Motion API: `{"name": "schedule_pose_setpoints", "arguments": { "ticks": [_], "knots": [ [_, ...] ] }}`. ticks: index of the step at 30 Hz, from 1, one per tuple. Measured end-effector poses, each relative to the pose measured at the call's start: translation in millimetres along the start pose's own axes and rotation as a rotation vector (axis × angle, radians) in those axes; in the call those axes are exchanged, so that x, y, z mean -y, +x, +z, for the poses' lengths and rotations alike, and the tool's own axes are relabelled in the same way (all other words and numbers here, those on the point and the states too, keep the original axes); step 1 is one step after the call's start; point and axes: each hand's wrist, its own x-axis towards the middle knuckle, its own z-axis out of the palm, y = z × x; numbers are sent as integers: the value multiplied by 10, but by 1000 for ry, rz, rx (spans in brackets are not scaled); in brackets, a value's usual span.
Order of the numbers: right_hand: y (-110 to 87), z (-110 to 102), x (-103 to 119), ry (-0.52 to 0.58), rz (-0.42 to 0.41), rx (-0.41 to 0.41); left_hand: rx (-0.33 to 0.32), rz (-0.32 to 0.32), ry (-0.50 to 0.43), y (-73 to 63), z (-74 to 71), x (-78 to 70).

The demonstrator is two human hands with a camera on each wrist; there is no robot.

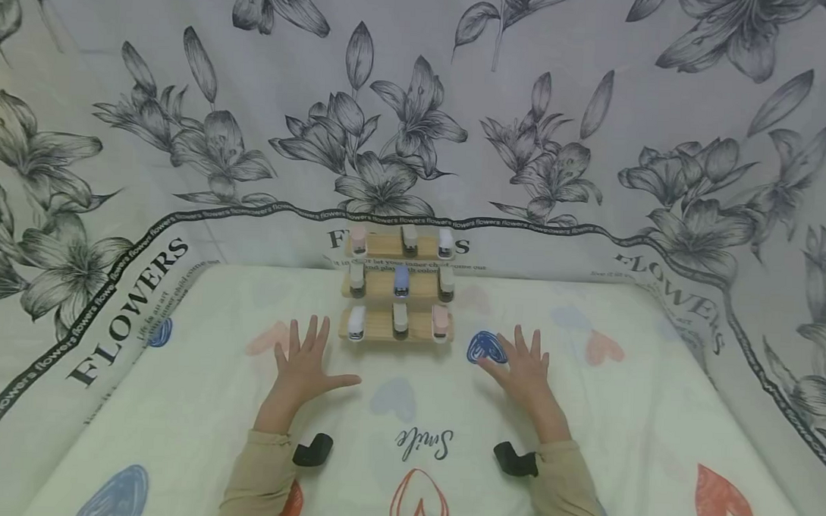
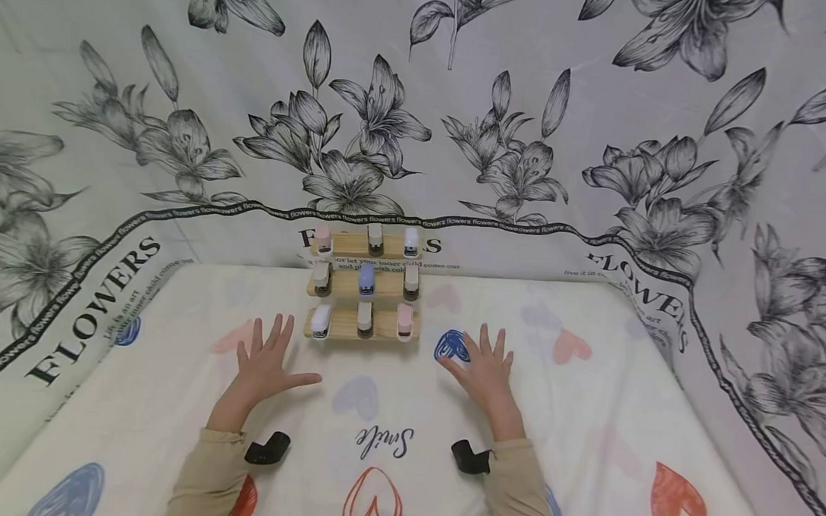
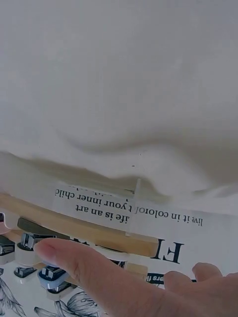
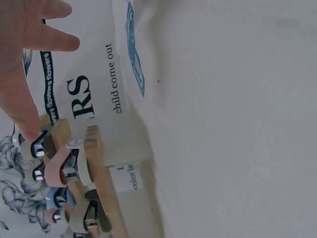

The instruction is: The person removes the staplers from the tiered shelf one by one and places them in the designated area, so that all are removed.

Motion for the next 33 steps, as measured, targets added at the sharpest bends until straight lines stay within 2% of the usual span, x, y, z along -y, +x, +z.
{"name": "schedule_pose_setpoints", "arguments": {
  "ticks": [5,8,12,15,19,22,25,27,29,31,33],
  "knots": [
    [-29,-34,-3,26,7,23,-9,15,-33,16,32,-23],
    [-32,-34,10,66,-10,38,-33,35,-92,49,59,-2],
    [-18,-21,50,222,-33,63,-28,59,-267,135,126,50],
    [55,-23,127,361,-42,44,8,53,-436,227,168,72],
    [294,-23,241,519,-89,-12,25,30,-625,359,177,72],
    [509,2,306,622,-122,7,16,16,-733,435,156,70],
    [646,54,361,696,-109,73,-8,15,-809,480,155,68],
    [682,95,394,738,-76,112,-21,24,-868,500,199,76],
    [695,146,415,764,-35,142,-23,0,-914,494,266,88],
    [696,189,437,772,-10,155,-35,-30,-937,480,340,101],
    [705,222,453,773,8,163,-50,-59,-919,454,393,110]
  ]
}}
